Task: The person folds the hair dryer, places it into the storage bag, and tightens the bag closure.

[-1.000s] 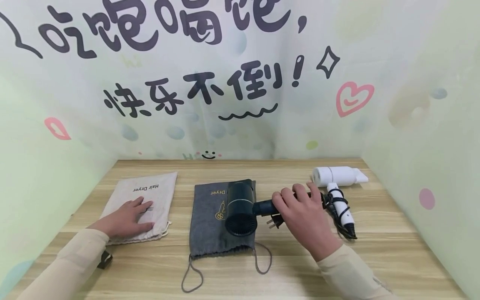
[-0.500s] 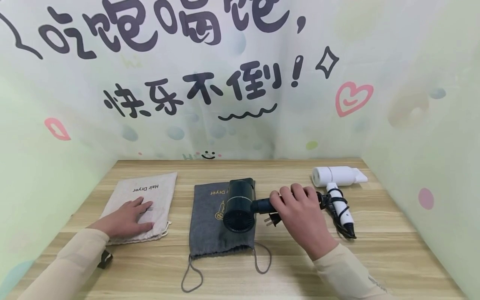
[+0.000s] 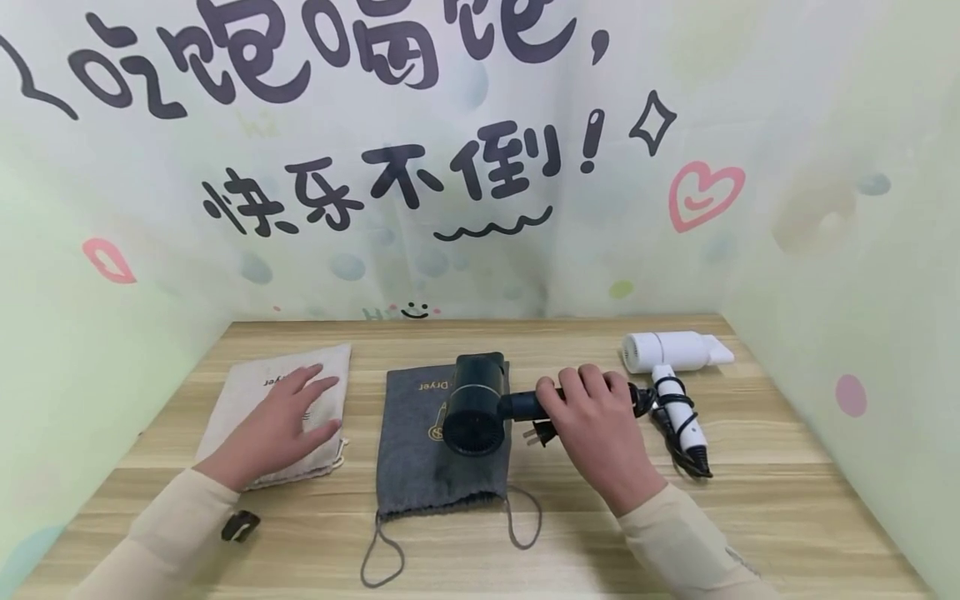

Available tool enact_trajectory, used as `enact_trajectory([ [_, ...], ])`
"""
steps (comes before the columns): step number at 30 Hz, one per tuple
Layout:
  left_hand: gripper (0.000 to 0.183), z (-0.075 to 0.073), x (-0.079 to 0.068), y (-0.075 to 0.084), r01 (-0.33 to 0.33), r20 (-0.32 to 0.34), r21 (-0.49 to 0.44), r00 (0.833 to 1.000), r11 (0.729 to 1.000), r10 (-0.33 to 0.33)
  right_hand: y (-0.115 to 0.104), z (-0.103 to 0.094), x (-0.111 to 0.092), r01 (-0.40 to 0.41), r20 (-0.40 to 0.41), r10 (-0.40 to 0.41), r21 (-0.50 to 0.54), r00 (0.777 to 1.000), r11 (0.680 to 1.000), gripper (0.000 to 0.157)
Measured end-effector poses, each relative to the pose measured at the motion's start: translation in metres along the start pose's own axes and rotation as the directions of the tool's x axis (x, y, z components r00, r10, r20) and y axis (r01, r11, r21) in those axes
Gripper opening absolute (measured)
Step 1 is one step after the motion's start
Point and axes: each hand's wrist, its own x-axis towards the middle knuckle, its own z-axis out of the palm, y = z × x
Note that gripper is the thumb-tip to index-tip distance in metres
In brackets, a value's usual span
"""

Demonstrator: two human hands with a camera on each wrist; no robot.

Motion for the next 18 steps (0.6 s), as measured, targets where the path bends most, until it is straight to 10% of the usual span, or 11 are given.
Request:
enact_trajectory([
  [18,0.083,-0.008,0.033,0.121,-0.200,-0.209,-0.115,0.962,0.973,0.173,-0.015,0.010,0.017,-0.049,0.011,0.049,-0.005,0.999,0.999,0.021],
])
